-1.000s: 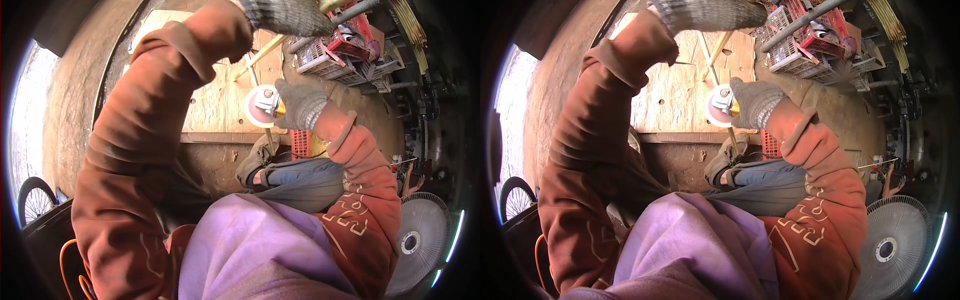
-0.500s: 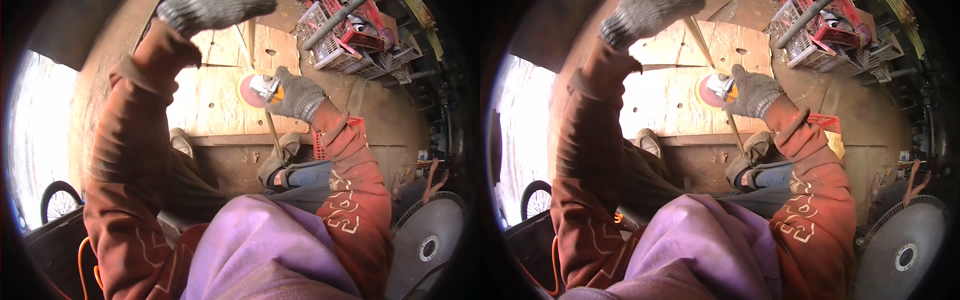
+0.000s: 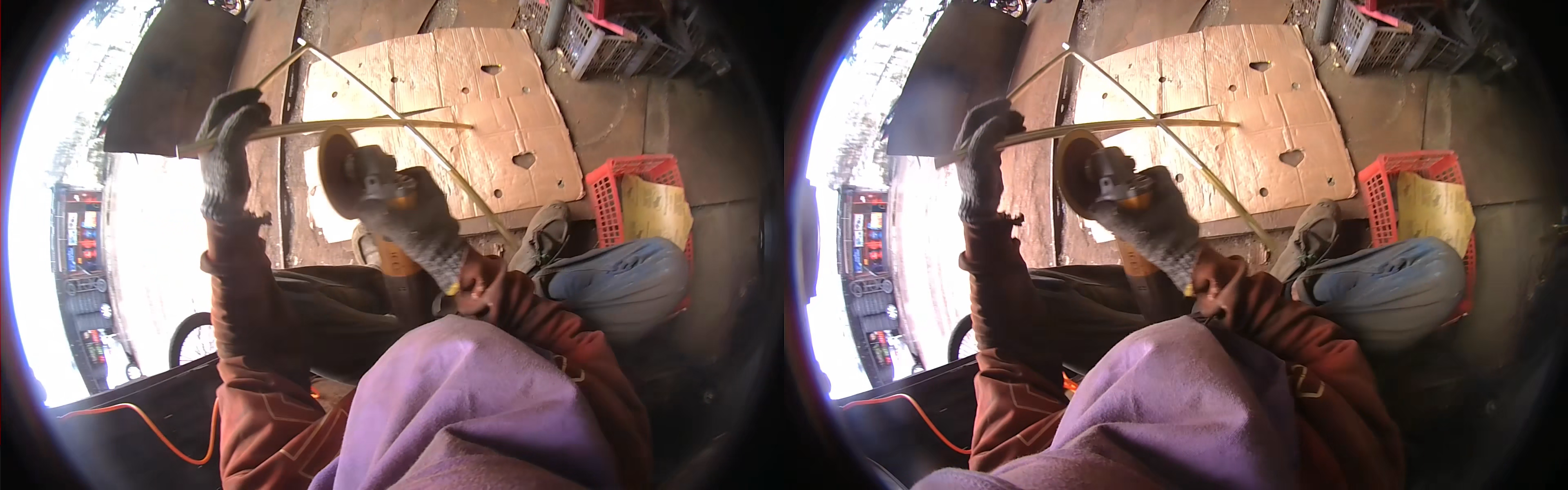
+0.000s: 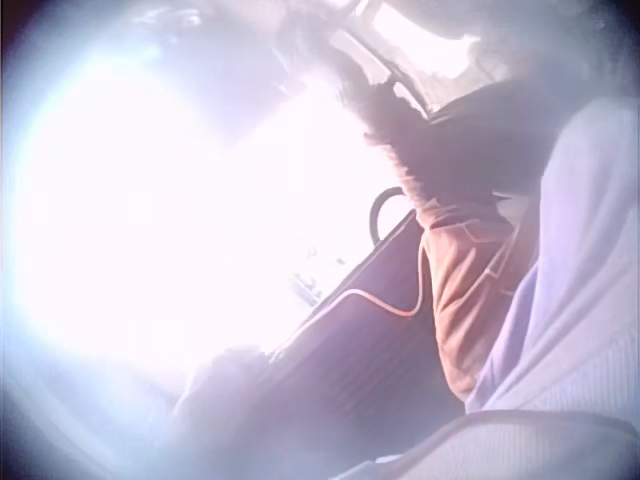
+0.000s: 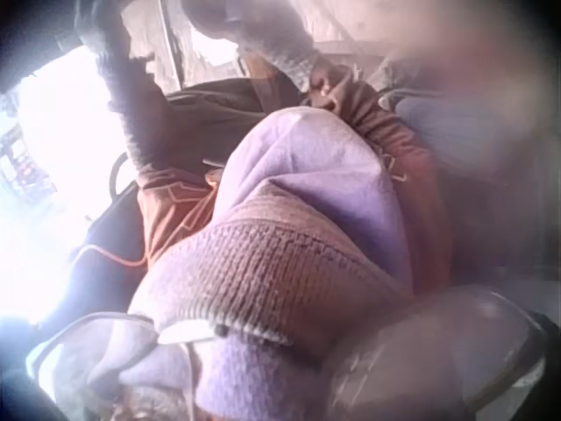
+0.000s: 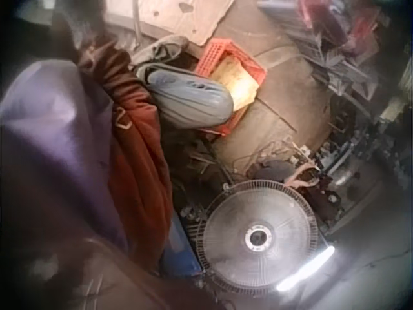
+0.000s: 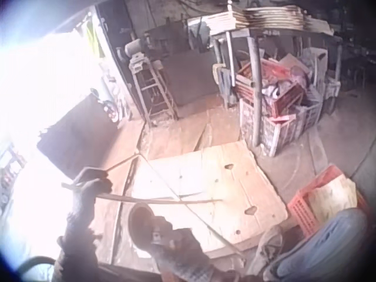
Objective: The person uses an angle grinder to sand and polish the joints and surfaces of a gold-colored metal frame while sitting on the ground.
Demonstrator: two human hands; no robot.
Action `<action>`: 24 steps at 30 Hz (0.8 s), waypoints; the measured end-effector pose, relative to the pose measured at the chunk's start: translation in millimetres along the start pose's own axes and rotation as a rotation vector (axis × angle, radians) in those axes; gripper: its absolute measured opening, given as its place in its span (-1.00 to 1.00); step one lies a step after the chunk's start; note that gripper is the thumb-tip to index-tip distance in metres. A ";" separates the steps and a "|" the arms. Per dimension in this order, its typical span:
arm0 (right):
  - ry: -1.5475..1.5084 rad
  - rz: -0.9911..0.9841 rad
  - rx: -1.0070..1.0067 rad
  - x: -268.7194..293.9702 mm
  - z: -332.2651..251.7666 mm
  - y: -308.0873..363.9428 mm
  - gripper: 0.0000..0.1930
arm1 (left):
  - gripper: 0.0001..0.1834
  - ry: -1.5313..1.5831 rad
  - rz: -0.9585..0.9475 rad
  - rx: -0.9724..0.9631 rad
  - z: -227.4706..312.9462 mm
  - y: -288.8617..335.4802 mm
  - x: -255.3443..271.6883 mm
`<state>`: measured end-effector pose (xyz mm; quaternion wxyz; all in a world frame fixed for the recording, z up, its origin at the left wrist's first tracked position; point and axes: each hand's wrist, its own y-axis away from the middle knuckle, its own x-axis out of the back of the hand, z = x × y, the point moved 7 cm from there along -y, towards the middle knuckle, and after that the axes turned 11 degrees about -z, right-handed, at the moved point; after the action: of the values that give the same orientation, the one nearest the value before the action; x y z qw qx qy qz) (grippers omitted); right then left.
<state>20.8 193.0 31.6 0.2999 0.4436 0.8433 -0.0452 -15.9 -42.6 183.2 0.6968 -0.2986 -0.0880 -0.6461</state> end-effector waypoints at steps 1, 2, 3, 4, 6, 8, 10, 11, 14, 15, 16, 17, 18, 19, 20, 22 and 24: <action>0.059 0.007 0.014 -4.5 14.9 -6.1 -0.32 | -0.69 0.039 0.033 -0.005 -0.2 6.5 -2.3; 0.158 0.013 0.031 -10.8 15.7 -9.6 -0.30 | -0.68 0.081 0.079 -0.012 0.6 15.0 -1.9; 0.240 0.056 0.121 -9.6 17.5 -11.0 -0.30 | -0.69 0.078 0.117 0.053 -1.5 21.6 -2.5; 0.322 0.103 0.209 -6.8 19.9 -11.4 -0.31 | -0.69 0.069 0.105 0.057 -4.6 25.3 -4.5; 0.229 0.076 0.210 1.5 25.2 -18.0 -0.36 | -0.70 0.120 0.156 0.120 -9.3 39.8 1.5; 0.108 0.099 0.060 15.2 46.1 -27.0 -0.42 | -0.71 0.094 0.180 0.183 -11.0 52.2 6.8; -0.290 0.092 0.014 47.1 98.1 -49.7 -0.43 | -0.70 0.112 0.180 0.122 -12.5 43.8 -6.0; -0.427 0.078 -0.015 46.9 113.5 -55.1 -0.44 | -0.70 0.108 0.184 0.130 -14.7 48.8 -3.0; 0.057 0.208 0.265 -2.4 30.8 -11.7 -0.37 | -0.71 0.112 0.226 0.227 -19.2 65.1 9.0; 0.135 0.106 0.166 -10.2 34.0 -9.6 -0.37 | -0.70 0.092 0.229 0.224 -16.5 64.9 8.4; 0.160 0.079 0.136 -10.9 51.3 -17.0 -0.41 | -0.70 0.070 0.233 0.222 -14.1 64.9 8.7; 0.189 0.065 0.108 -6.2 67.7 -23.6 -0.45 | -0.69 0.071 0.212 0.206 -13.4 61.1 2.7; 0.216 0.048 0.080 -2.3 83.8 -30.1 -0.49 | -0.69 0.075 0.207 0.207 -12.7 58.1 -2.1; -0.162 0.082 0.093 18.4 123.2 -52.1 -0.45 | -0.69 0.101 0.186 0.178 -5.4 48.1 -12.0; -0.258 0.149 0.163 18.3 102.0 -38.5 -0.62 | -0.68 0.113 0.200 0.168 -6.1 57.5 -5.8; -0.065 0.205 0.098 31.7 49.4 -17.0 -0.76 | -0.68 0.101 0.222 0.184 -4.2 63.1 -5.6; -0.028 0.378 -0.043 45.4 56.0 -11.8 -0.77 | -0.67 0.090 0.221 0.194 -4.2 63.0 -7.3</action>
<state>18.4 199.5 -41.1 0.3244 0.5871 0.7413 0.0239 41.9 -39.5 157.1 0.7927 -0.2084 -0.0855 -0.5665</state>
